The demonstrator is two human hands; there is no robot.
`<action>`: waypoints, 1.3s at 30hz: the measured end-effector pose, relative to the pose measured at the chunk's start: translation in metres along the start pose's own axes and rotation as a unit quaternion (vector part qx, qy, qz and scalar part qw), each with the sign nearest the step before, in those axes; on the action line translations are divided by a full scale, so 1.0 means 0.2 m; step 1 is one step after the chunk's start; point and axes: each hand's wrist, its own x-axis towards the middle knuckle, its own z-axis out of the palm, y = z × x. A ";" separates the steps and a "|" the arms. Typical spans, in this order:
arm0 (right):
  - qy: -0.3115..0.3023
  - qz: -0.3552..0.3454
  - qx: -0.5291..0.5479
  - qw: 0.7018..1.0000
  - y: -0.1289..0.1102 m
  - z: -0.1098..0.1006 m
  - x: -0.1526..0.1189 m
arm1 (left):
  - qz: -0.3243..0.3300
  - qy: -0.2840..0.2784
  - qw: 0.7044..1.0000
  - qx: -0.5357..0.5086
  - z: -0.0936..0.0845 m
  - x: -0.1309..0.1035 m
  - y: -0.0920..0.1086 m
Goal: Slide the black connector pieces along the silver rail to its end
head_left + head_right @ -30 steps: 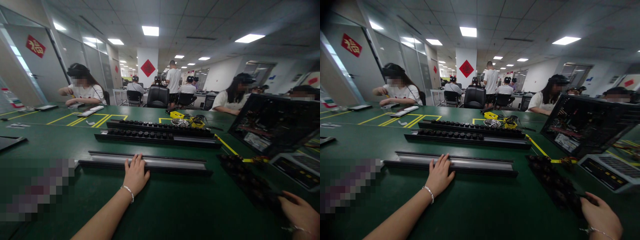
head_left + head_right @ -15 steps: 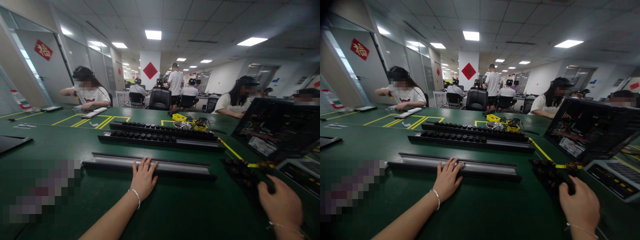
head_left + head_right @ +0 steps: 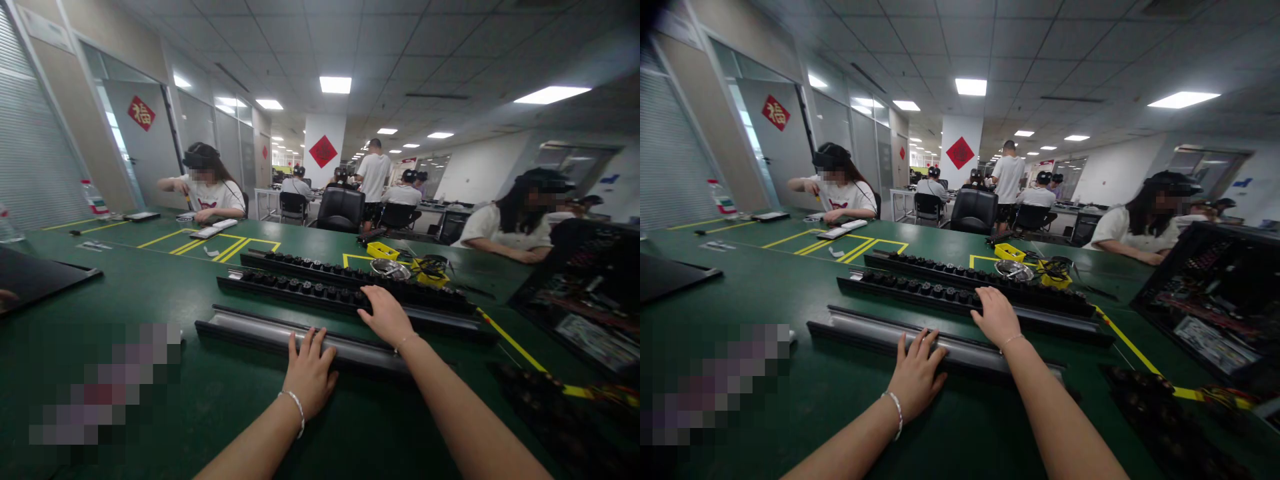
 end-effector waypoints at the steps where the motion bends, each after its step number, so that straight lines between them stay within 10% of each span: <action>1: -0.028 -0.007 -0.004 1.000 -0.02 0.04 0.07 | 0.000 0.001 1.000 -0.001 0.01 0.00 0.00; 7: -0.193 0.008 -0.002 0.981 -0.01 0.20 0.31 | 0.001 -0.009 1.000 -0.028 0.04 0.03 -0.02; 19: -0.211 -0.045 -0.015 0.976 0.06 0.29 0.43 | 0.003 -0.041 0.995 -0.087 0.07 0.14 -0.04; 39: -0.121 -0.085 -0.139 0.979 -0.16 -0.04 0.43 | 0.004 -0.007 0.999 -0.034 0.16 0.31 -0.06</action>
